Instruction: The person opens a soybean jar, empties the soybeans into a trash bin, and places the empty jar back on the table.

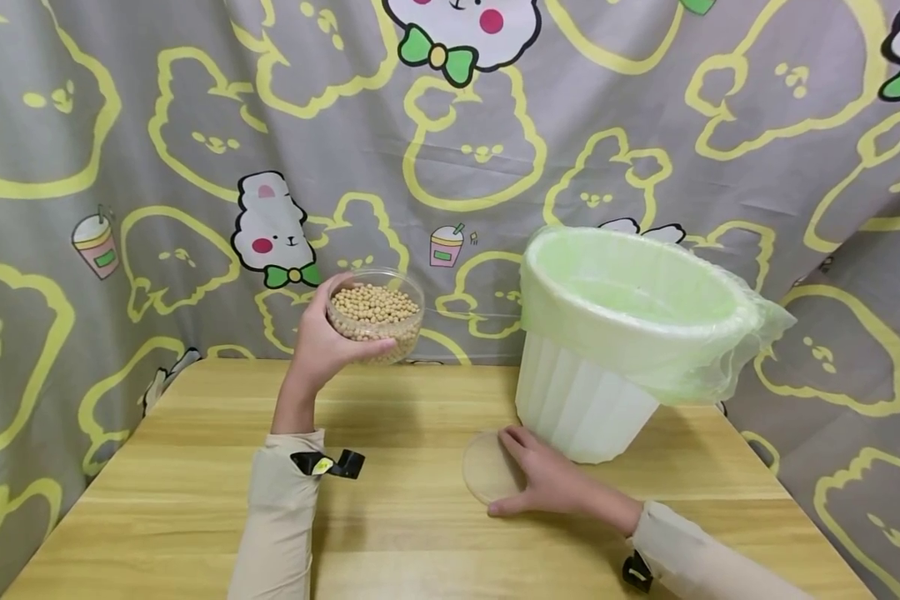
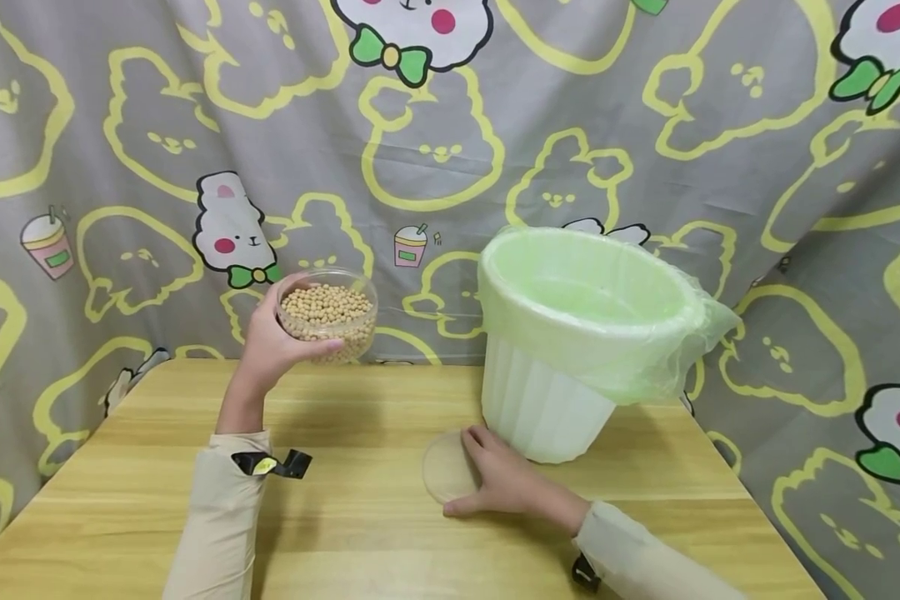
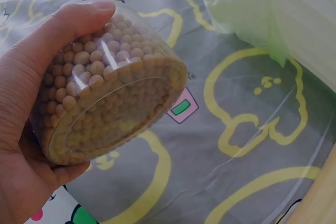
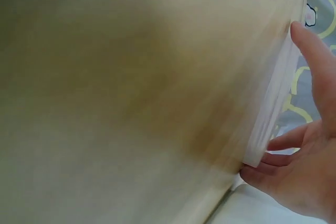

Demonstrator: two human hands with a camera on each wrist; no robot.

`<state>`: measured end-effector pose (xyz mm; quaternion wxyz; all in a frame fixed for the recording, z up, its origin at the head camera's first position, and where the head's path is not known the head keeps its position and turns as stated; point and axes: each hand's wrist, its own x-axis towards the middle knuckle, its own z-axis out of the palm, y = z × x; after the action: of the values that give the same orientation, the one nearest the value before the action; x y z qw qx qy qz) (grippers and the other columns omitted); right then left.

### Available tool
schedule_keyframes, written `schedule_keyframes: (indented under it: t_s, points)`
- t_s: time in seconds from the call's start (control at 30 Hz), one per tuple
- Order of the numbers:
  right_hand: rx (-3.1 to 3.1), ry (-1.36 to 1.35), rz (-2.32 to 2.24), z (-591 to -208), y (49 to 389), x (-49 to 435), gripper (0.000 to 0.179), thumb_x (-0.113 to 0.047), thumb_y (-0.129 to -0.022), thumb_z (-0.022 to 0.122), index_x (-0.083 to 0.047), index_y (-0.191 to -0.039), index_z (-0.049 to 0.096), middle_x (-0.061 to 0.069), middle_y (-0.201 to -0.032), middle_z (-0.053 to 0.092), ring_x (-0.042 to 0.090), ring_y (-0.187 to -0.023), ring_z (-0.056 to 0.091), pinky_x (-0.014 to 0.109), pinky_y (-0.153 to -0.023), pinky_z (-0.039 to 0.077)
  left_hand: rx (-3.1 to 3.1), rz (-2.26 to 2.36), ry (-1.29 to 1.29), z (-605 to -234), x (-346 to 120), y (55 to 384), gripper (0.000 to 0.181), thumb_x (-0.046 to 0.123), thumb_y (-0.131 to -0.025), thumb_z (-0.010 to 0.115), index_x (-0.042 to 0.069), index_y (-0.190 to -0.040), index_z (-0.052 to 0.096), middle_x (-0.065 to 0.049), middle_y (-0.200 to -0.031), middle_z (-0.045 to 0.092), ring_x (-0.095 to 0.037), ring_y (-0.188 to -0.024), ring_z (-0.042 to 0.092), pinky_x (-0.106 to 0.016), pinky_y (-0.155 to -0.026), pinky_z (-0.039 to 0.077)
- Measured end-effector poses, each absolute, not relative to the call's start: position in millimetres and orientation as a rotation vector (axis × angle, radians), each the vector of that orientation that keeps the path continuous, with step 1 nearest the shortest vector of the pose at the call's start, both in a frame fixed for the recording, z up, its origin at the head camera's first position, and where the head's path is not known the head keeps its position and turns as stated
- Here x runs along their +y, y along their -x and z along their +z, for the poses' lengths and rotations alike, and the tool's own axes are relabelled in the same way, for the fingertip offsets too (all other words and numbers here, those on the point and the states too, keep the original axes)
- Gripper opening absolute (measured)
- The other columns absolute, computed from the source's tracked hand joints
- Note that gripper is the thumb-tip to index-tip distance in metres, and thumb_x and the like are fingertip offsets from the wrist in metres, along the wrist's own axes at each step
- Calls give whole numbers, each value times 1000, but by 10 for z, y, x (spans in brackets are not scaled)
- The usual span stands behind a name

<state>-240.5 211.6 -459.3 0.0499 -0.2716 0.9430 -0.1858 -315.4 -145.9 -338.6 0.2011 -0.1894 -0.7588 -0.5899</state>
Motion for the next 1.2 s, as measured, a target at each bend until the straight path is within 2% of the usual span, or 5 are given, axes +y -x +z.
schedule_keyframes:
  t_s: [0.33,0.43,0.67,0.93,1.2]
  points:
    - [2826,827,-523,-4512,2369,2119,122,-70,-76,76,6,-158,27,32,-161,27,47,-148,31,58,-116,38,-2147,-1648,537,-3386,-1434,3140,110,13,-63,98,15,-154,37,-5,-146,54,-21,-129,53,-31,-105,49]
    - [2887,888,-509,-4367,2372,2113,115,-70,-80,72,5,-157,31,32,-158,33,47,-145,37,58,-115,39,-2148,-1648,543,-3389,-1425,3157,110,13,-63,98,15,-154,37,-4,-147,54,-21,-130,52,-34,-107,48]
    - [3168,1332,-453,-3566,2341,2034,71,-48,-89,75,-2,-141,58,18,-133,65,33,-121,64,48,-102,54,-2169,-1626,525,-3415,-1419,3164,111,15,-62,99,14,-154,37,-7,-148,52,-24,-131,51,-46,-109,47]
    - [3362,2002,-671,-2709,2191,2103,41,-37,-100,65,-3,-122,72,10,-104,76,23,-90,73,36,-78,61,-2192,-1599,500,-3422,-1396,3161,112,18,-61,100,15,-154,37,-10,-148,48,-27,-131,50,-51,-110,45]
    - [3772,1838,-434,-2473,2165,2413,40,-36,-105,57,-1,-113,77,15,-92,76,36,-85,68,51,-83,50,-2191,-1601,501,-3453,-1371,3174,112,19,-62,100,14,-154,37,-11,-147,49,-29,-131,50,-52,-109,46]
